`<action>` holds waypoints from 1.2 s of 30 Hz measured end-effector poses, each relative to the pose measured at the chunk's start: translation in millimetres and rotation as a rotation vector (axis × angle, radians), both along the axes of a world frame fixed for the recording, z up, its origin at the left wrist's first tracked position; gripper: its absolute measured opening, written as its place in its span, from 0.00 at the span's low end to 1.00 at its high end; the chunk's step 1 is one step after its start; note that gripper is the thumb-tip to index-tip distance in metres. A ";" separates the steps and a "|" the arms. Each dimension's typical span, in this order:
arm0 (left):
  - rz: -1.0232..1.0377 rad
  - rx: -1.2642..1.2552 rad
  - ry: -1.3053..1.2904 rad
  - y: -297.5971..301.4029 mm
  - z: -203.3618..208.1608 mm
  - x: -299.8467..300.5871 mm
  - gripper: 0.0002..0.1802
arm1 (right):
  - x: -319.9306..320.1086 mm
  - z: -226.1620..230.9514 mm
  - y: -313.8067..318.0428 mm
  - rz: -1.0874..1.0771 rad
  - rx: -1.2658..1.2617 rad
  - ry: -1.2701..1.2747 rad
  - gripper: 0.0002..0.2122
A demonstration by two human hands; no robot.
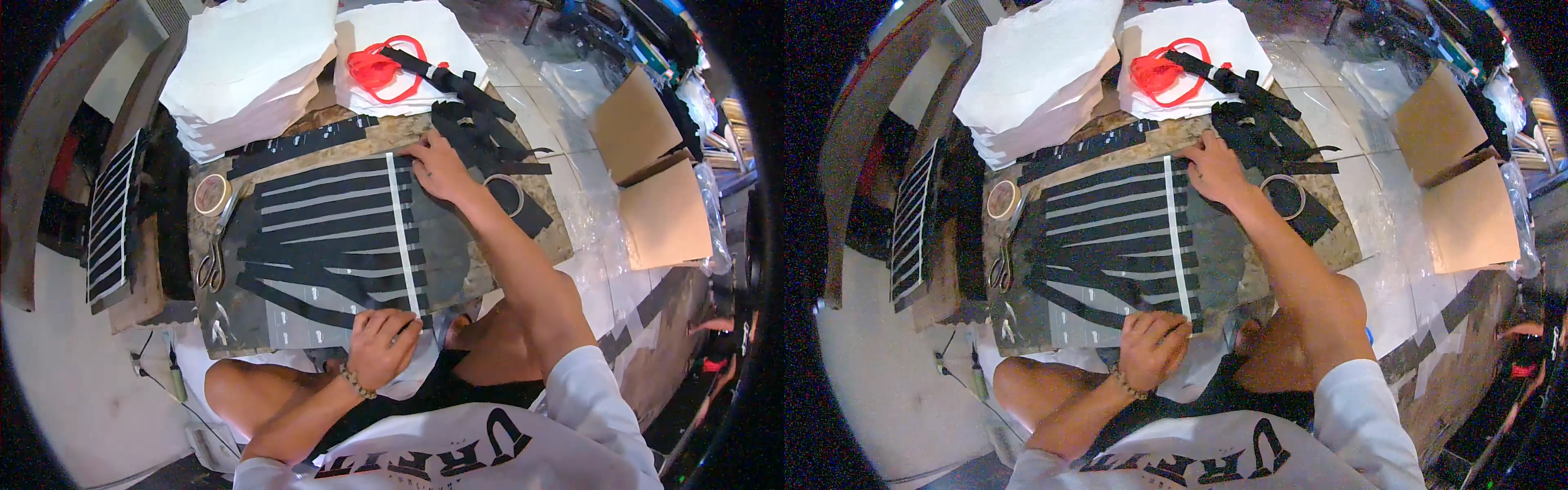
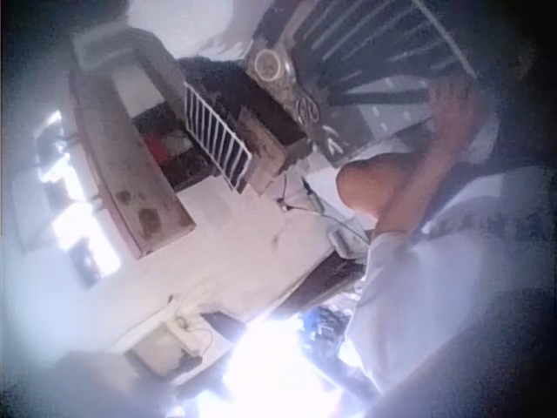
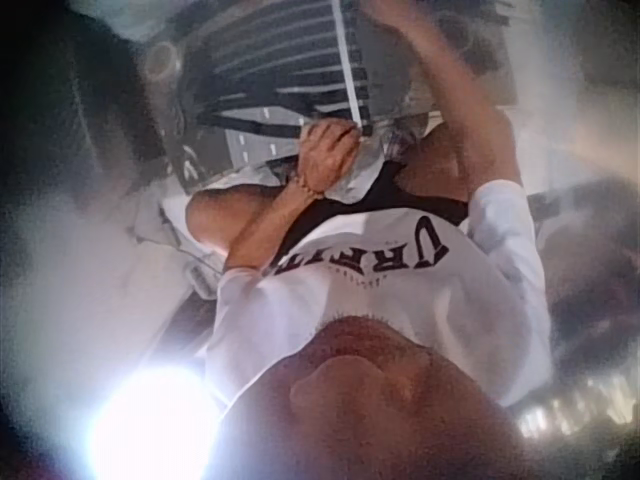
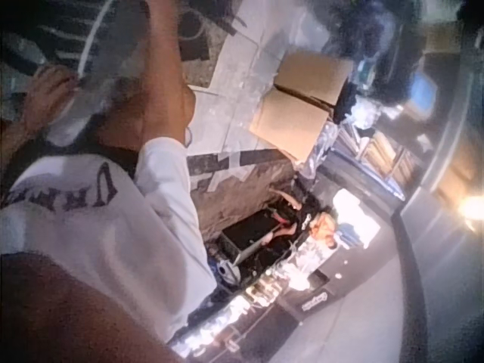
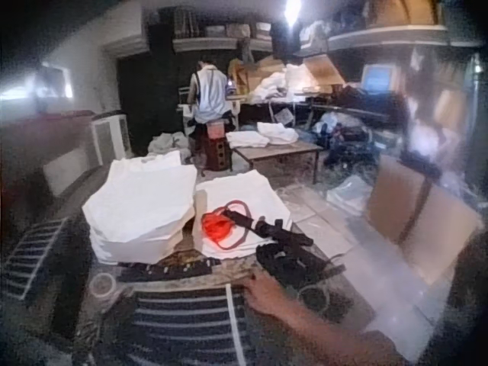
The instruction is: The person applies strips of adhesive tape to black transfer sheets on a workstation, using scissors to cut the tape and pressing it down by hand.
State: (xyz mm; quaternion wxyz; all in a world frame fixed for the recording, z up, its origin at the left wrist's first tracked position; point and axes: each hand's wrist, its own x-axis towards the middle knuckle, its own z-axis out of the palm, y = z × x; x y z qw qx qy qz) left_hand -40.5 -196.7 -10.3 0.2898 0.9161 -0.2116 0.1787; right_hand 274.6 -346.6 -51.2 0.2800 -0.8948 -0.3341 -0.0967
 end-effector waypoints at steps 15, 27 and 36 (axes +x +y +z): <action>-0.017 -0.025 -0.009 -0.3 0.7 1.8 0.18 | -3.3 -7.2 8.7 -0.089 0.033 -0.004 0.16; 0.003 -0.016 0.026 -9.0 5.9 -1.4 0.14 | -10.2 -4.2 8.9 -0.082 -0.001 -0.081 0.15; 0.011 -0.023 -0.013 -6.6 16.8 -3.5 0.11 | -7.8 -9.8 8.1 -0.115 0.092 -0.083 0.14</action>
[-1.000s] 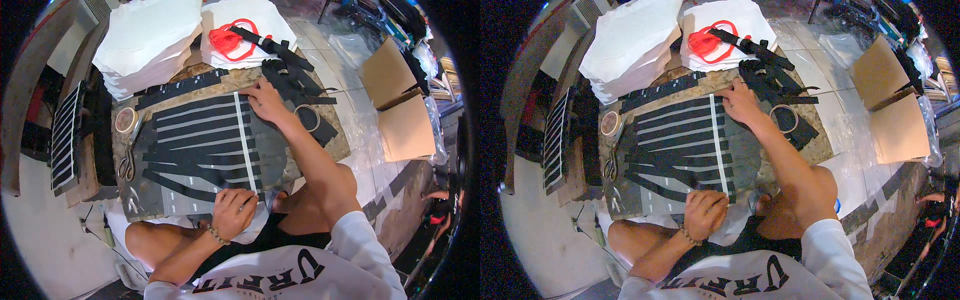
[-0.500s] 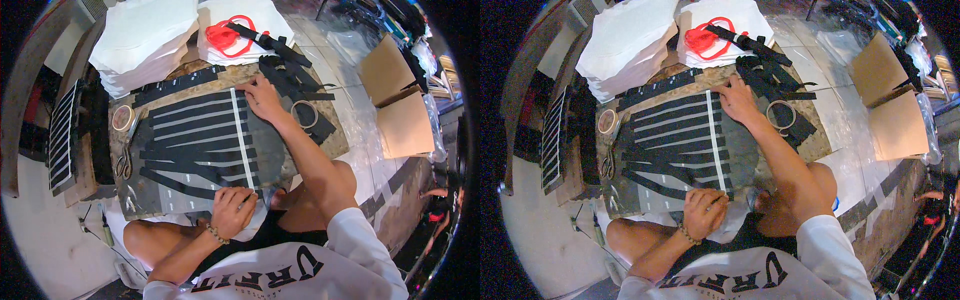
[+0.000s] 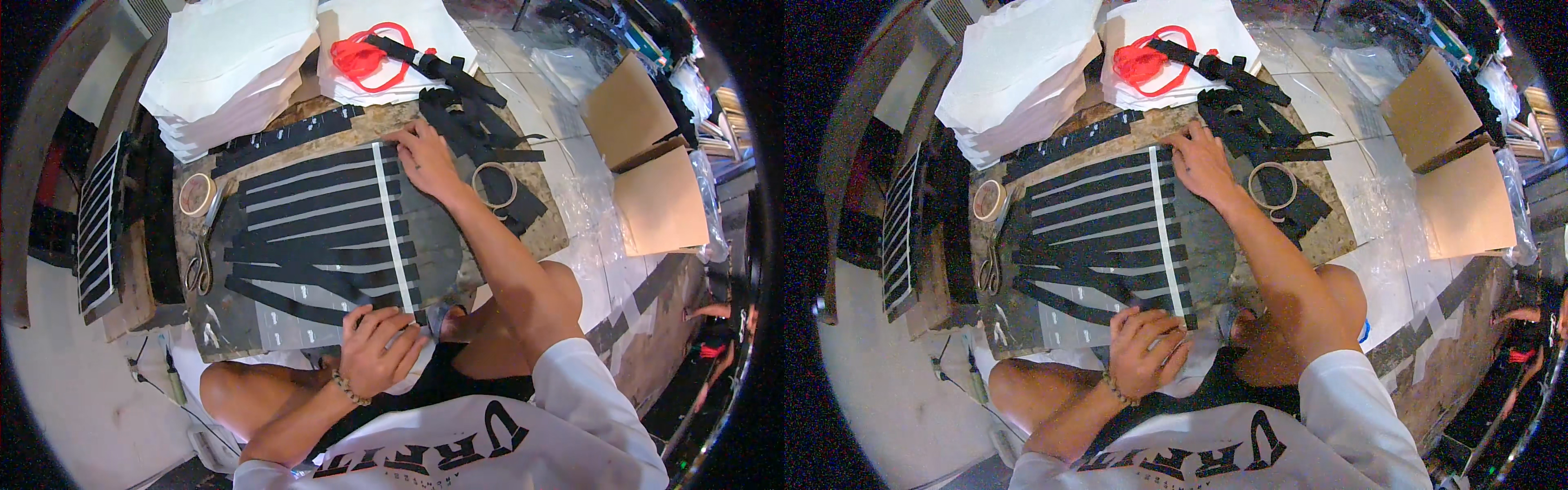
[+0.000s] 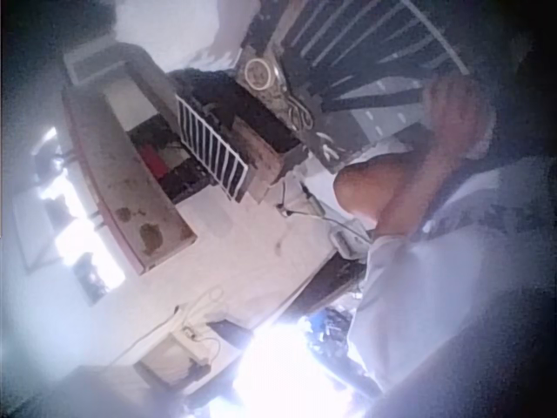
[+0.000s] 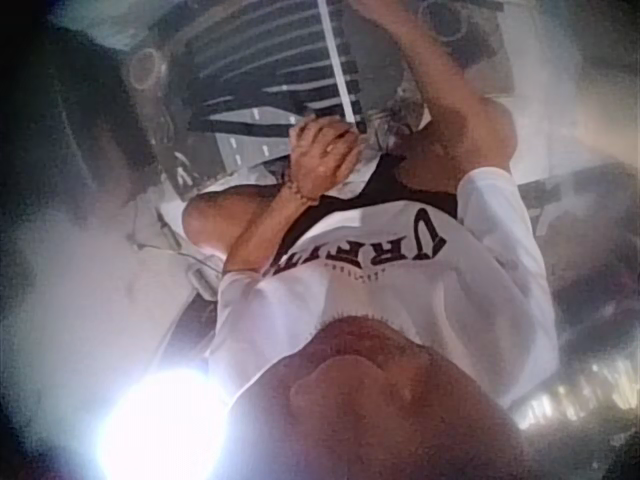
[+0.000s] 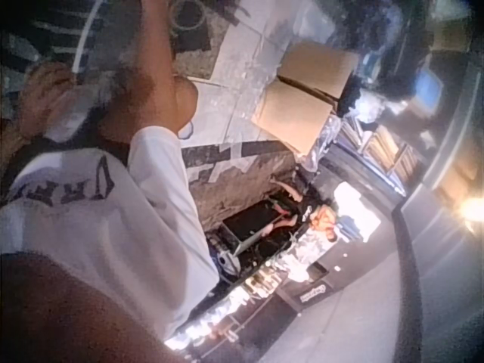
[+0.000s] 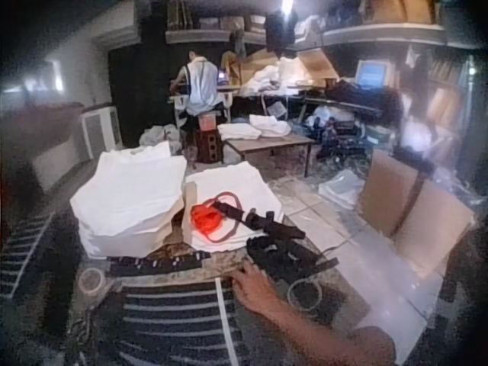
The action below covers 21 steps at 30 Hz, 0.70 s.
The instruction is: The person applies strips of adhesive tape to black transfer sheets on a workstation, using scissors to cut the tape and pressing it down by hand.
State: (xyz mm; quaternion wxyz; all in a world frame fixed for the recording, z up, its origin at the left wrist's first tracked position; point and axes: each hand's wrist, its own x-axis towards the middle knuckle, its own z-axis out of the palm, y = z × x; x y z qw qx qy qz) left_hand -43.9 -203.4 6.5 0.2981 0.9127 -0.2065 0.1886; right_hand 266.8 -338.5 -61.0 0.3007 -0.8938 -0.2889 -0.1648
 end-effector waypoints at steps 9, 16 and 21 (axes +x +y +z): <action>-0.046 -0.027 0.030 4.5 -1.7 0.4 0.08 | -1.7 2.4 1.9 0.040 0.024 -0.021 0.15; -0.072 -0.036 0.000 1.2 -4.4 1.4 0.09 | 3.1 1.2 -1.5 0.031 0.103 -0.007 0.13; -0.119 -0.055 0.011 1.5 -3.0 3.1 0.10 | 24.6 29.4 -33.8 0.024 0.235 0.054 0.12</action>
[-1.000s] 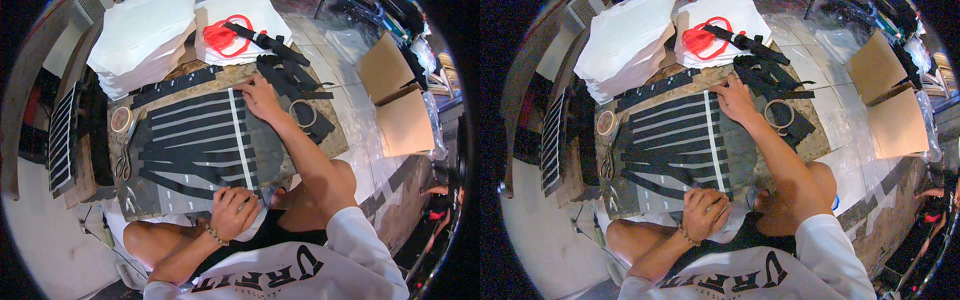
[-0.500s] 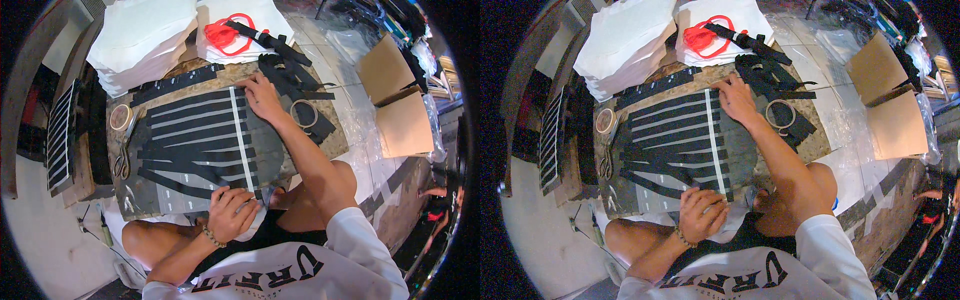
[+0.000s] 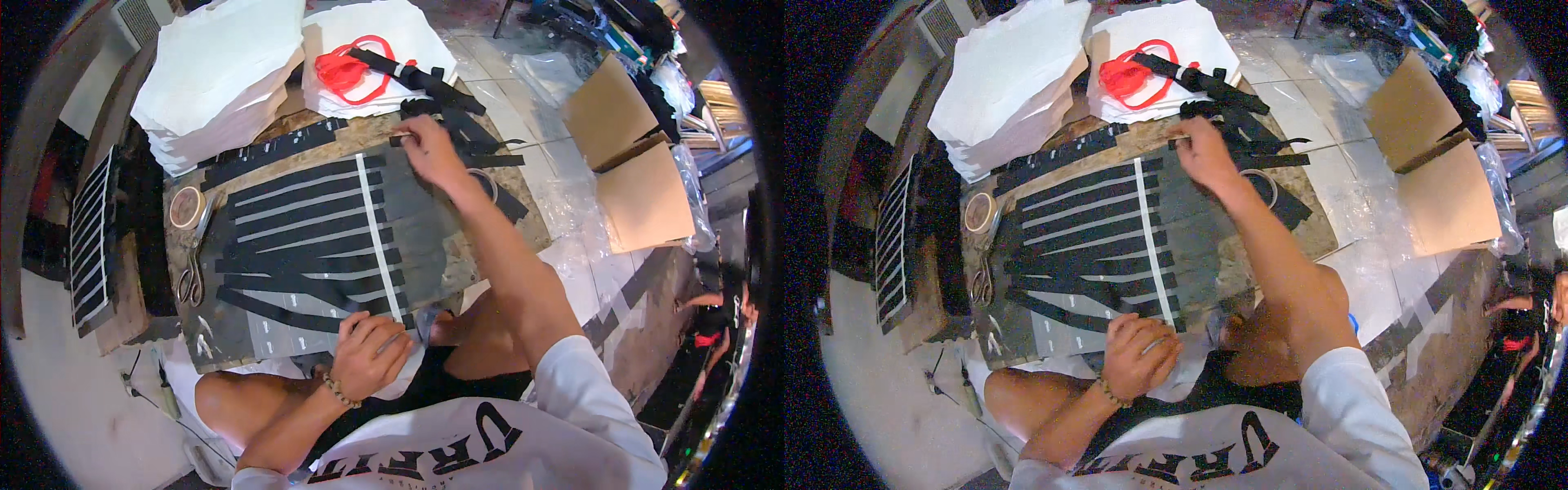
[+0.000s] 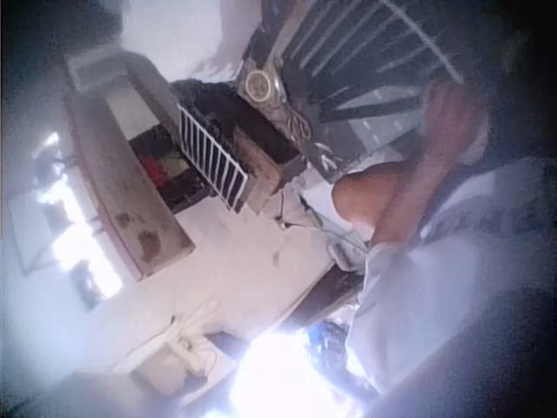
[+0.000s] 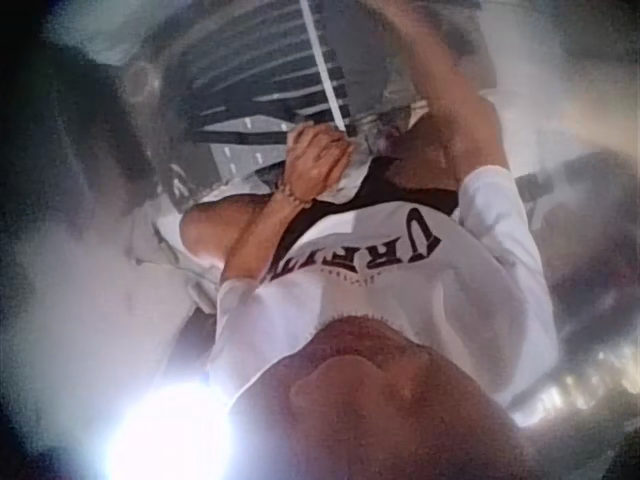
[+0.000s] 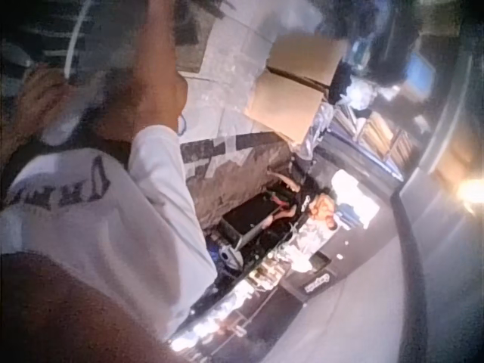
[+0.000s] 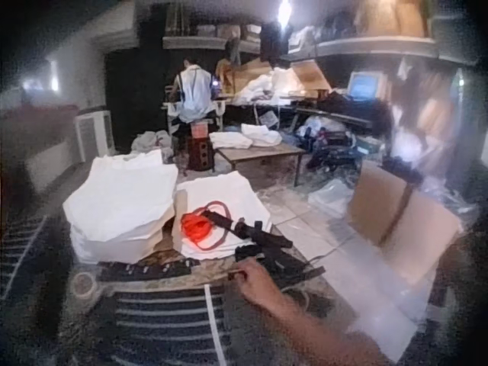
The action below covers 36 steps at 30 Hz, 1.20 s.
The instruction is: The person applies strips of adhesive tape to black transfer sheets on a workstation, using scissors to cut the tape and pressing it down by hand.
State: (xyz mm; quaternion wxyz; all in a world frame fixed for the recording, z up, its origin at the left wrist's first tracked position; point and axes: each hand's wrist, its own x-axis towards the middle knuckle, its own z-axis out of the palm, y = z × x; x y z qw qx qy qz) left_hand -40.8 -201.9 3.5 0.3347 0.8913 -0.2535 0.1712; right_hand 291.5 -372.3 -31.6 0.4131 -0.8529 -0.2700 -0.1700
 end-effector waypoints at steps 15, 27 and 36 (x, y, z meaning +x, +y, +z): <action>-0.183 -0.056 0.027 3.9 -3.2 -12.3 0.07 | -59.9 67.8 -115.0 0.162 -0.701 0.469 0.12; -0.235 -0.056 0.025 -8.1 -6.4 -8.4 0.06 | -71.5 67.2 -136.7 0.186 -0.621 0.343 0.07; 0.005 -0.283 0.110 -24.9 47.7 -10.6 0.15 | -168.3 141.6 -86.3 0.184 0.188 0.766 0.11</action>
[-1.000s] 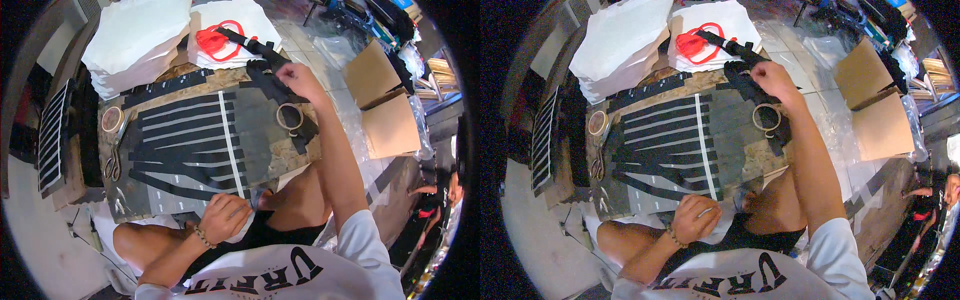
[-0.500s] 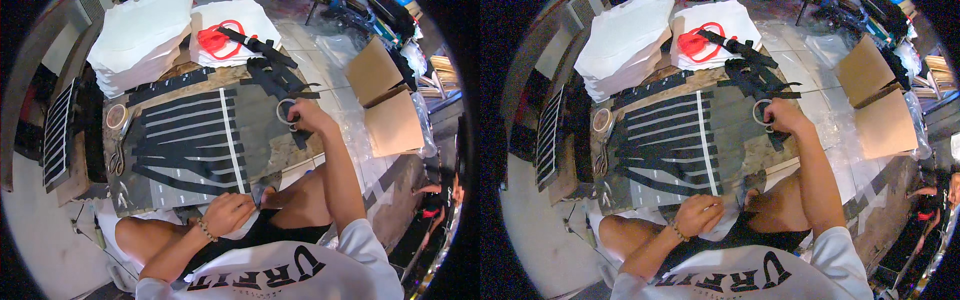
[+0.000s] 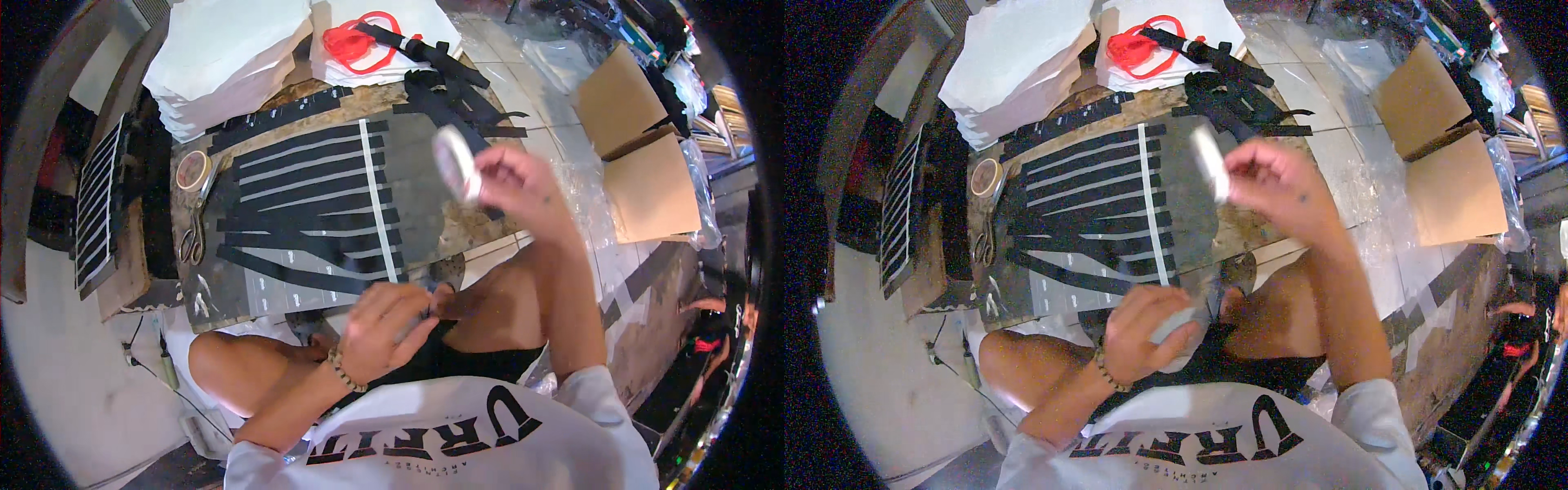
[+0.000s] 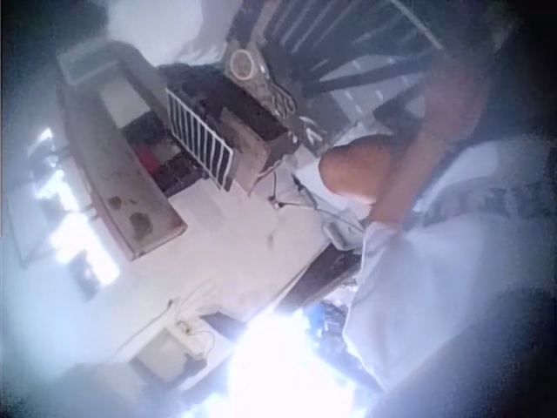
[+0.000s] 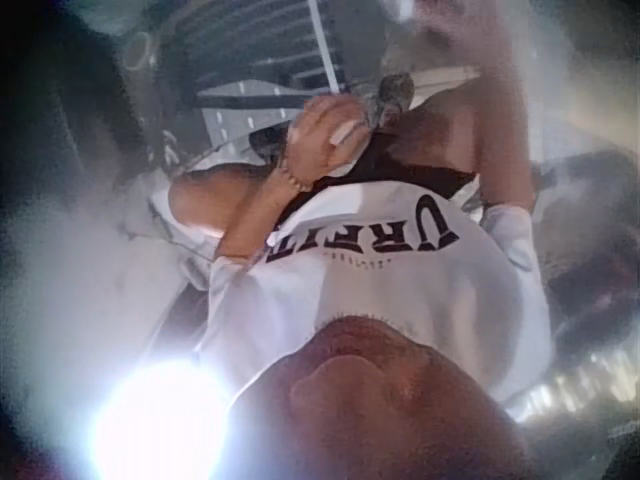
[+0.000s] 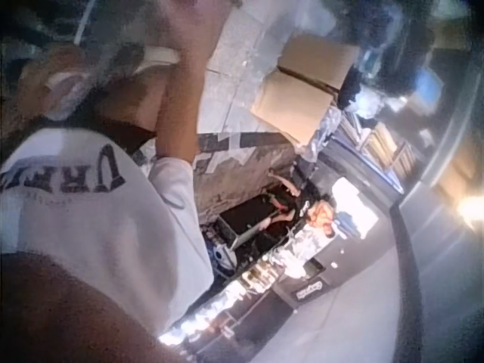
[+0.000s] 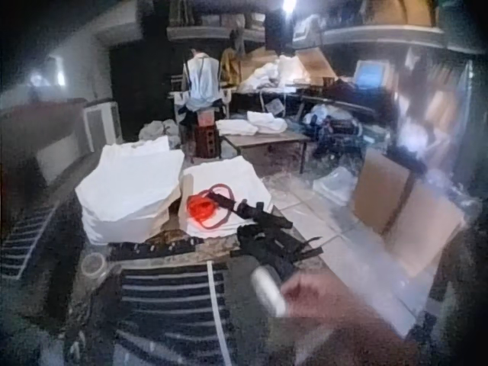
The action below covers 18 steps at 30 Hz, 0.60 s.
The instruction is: The person applies strips of adhesive tape to black transfer sheets on a workstation, using scissors to cut the tape and pressing it down by hand.
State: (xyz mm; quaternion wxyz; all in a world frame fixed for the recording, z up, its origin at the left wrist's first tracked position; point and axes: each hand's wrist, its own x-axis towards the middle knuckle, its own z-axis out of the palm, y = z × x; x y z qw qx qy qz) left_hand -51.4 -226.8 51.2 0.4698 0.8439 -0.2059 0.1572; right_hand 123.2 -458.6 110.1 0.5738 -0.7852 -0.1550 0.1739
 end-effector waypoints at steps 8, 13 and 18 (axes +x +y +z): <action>0.200 -0.115 0.290 -5.3 -5.0 -2.3 0.23 | -130.6 -72.8 52.8 -0.155 0.717 0.712 0.10; 0.256 -0.087 0.302 -4.9 -7.3 -15.7 0.17 | -144.0 -108.1 59.3 -0.230 0.697 0.549 0.12; 0.271 -0.048 0.299 -3.1 -4.4 -20.4 0.14 | -144.2 -86.8 63.7 -0.338 0.618 0.328 0.10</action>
